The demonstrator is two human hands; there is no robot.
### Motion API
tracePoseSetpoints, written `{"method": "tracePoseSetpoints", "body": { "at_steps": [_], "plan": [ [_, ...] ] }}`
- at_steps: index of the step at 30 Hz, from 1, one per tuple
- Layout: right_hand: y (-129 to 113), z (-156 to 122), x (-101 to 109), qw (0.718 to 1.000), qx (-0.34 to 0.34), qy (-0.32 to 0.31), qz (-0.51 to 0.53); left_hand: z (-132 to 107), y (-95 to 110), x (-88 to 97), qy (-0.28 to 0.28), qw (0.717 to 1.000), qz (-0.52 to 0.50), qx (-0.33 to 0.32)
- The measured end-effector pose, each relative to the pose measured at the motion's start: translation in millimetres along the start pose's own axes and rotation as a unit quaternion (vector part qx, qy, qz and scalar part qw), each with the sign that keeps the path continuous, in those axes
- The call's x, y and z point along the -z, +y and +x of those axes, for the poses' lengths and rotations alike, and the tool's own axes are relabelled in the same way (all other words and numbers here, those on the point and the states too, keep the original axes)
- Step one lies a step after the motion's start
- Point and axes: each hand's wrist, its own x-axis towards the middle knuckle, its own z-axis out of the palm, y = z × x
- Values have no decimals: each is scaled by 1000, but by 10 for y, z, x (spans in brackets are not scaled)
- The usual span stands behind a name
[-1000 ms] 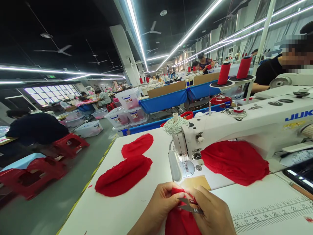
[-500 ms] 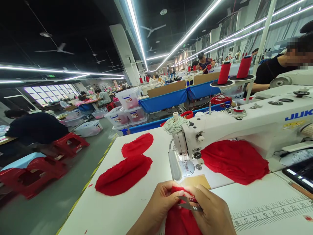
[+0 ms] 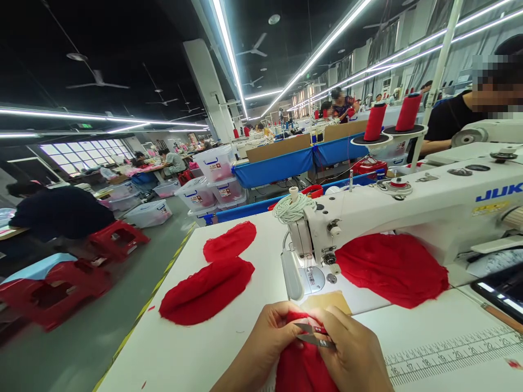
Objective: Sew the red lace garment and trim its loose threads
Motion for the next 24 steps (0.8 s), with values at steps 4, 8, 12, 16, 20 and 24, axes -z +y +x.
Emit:
{"method": "tracePoseSetpoints", "body": {
  "at_steps": [4, 8, 12, 16, 20, 24],
  "plan": [
    [20, -9, 23, 999, 9, -46, 27, -13, 40, -16, -1, 1000, -9, -3],
    [49, -13, 13, 998, 2, -41, 41, -15, 37, -3, 2, 1000, 3, -3],
    [38, 20, 13, 995, -37, -37, 84, -6, 5, 24, 1, 1000, -1, -7],
    [-6, 107, 100, 995, -32, -53, 80, -22, 21, 33, -19, 1000, -1, 8],
    [-33, 203, 194, 990, -87, -66, 92, -14, 42, 43, -21, 999, -20, 24],
    [-69, 229, 253, 968, -192, -81, 139, 9, 29, 67, -19, 998, -42, 39]
  ]
}}
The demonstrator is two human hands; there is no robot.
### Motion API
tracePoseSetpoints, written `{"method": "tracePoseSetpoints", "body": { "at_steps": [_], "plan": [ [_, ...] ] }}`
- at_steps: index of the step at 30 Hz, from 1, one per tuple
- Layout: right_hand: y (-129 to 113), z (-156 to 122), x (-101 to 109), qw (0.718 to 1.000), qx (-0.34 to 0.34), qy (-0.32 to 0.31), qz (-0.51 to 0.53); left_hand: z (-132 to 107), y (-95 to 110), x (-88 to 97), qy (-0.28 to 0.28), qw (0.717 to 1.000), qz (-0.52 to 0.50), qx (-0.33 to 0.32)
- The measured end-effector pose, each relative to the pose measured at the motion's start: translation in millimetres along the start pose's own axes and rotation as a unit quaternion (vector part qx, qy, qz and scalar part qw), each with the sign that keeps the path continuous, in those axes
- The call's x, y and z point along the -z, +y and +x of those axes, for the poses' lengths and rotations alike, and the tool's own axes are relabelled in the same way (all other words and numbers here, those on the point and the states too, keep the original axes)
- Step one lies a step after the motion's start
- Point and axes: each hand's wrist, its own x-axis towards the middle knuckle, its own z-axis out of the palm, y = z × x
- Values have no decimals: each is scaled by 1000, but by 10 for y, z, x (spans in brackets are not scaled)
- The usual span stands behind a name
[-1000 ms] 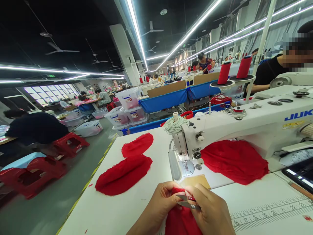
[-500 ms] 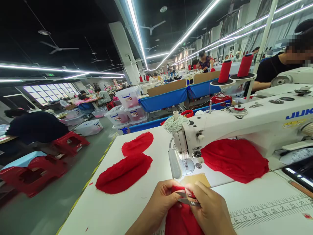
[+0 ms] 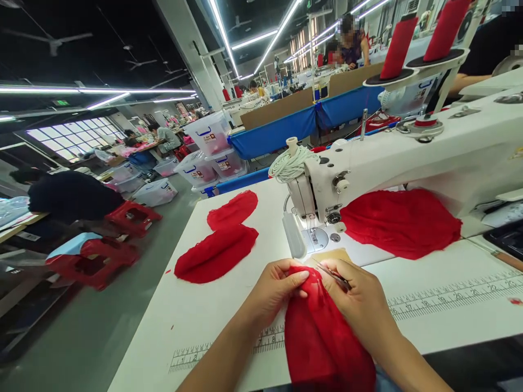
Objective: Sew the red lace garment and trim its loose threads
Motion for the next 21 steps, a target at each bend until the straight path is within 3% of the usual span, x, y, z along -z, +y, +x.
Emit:
{"method": "tracePoseSetpoints", "body": {
  "at_steps": [3, 6, 15, 18, 21],
  "plan": [
    [-37, -30, 15, 996, -74, -15, 49, 13, -20, 13, 2, 1000, -4, 4],
    [-73, -52, 23, 994, -79, -16, 73, 14, -36, 9, -2, 1000, -11, 6],
    [-56, -33, -4, 999, 38, -1, -4, -1, 17, -22, -39, 999, -9, 1],
    [2, -22, -37, 992, 112, 5, -60, -9, 27, -38, -46, 999, 1, -4],
    [49, -13, -76, 985, 134, 17, -108, -12, 27, -51, -51, 999, 11, -8]
  ]
}}
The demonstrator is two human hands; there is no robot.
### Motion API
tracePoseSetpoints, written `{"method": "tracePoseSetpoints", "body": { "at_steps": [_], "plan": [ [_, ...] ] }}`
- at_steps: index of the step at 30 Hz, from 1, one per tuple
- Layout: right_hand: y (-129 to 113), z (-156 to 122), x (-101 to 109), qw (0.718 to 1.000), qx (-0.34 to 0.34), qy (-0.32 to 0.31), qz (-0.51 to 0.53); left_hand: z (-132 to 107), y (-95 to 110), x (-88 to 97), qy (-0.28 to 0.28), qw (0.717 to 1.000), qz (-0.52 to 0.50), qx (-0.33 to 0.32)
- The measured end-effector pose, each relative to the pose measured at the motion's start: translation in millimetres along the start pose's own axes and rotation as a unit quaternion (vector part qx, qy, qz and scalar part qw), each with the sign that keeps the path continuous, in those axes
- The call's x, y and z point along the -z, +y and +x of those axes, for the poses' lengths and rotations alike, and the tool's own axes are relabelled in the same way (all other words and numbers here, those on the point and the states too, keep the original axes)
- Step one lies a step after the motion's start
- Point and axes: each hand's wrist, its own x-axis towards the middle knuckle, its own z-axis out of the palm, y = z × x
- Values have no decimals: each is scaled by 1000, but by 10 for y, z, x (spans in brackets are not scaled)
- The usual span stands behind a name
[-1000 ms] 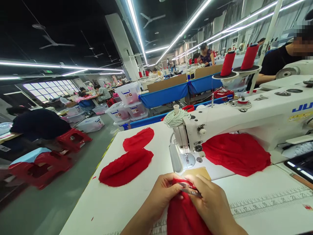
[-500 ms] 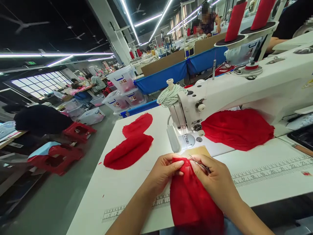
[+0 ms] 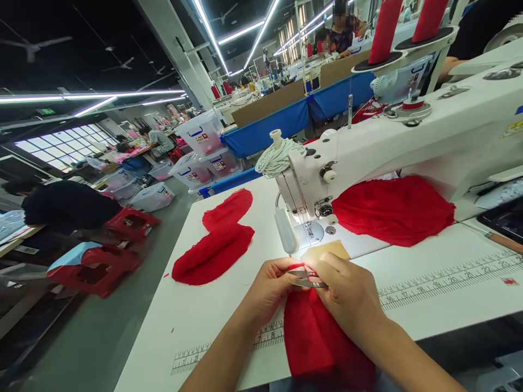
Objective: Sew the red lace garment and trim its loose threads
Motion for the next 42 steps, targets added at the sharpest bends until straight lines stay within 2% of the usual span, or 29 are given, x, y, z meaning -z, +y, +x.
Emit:
{"method": "tracePoseSetpoints", "body": {
  "at_steps": [5, 7, 11, 13, 15, 23, 35, 42],
  "plan": [
    [-8, 1, 14, 999, -47, 3, 8, 10, -10, 18, 13, 1000, -20, 12],
    [-23, -24, 71, 993, -103, -28, 43, 8, -14, 27, 26, 999, -32, 16],
    [-74, -137, 215, 941, -233, -161, 184, 2, -22, 38, 20, 999, -27, 17],
    [-114, -189, 263, 928, -258, -171, 207, 5, -25, 42, 19, 999, -22, 20],
    [-155, -217, 282, 927, -274, -158, 204, 10, -28, 43, 23, 999, -20, 23],
    [-214, -207, 266, 928, -296, -132, 186, 11, -19, 32, 38, 999, -27, 20],
    [-199, -215, 260, 936, -275, -125, 179, 14, -15, 34, 33, 999, -24, 25],
    [-216, -214, 241, 935, -284, -110, 184, 10, -13, 26, 36, 999, -28, 24]
  ]
}}
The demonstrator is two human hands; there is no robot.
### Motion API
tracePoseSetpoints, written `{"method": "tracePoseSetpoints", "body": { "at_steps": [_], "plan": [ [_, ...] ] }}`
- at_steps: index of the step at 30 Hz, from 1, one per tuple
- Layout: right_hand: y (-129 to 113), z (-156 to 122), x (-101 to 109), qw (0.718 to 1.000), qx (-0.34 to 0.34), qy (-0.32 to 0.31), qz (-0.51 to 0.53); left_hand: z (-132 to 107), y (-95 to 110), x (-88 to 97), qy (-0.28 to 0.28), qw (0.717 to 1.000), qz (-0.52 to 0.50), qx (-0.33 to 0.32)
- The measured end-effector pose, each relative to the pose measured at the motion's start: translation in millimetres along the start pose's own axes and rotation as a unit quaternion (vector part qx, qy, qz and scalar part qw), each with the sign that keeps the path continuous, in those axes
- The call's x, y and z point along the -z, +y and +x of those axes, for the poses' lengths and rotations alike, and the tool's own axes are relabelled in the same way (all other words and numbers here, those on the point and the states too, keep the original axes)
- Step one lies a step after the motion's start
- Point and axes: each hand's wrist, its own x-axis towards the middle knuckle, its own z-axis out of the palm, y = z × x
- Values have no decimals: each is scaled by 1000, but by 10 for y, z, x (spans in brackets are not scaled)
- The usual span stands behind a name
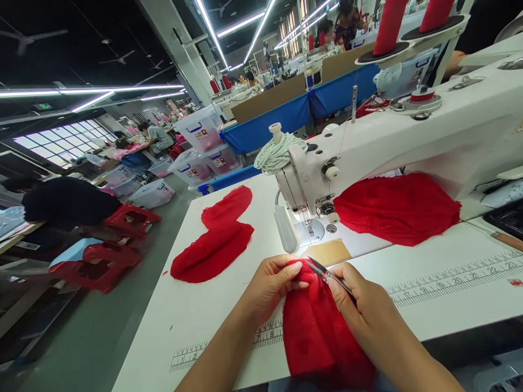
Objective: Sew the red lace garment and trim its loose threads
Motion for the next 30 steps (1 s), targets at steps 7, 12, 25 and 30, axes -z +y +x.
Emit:
{"method": "tracePoseSetpoints", "body": {
  "at_steps": [7, 12, 25, 30],
  "plan": [
    [14, 1, -2, 1000, -2, -2, 0, 9, -7, 9, 1, 1000, 3, 5],
    [38, 15, -9, 999, -23, -12, 31, 6, 3, -3, 1, 1000, -2, 7],
    [176, 103, -20, 949, -140, -54, 279, -11, 16, -25, 13, 1000, 12, 15],
    [126, 85, 0, 957, -81, 74, 267, -6, 5, -19, 12, 1000, 19, 15]
  ]
}}
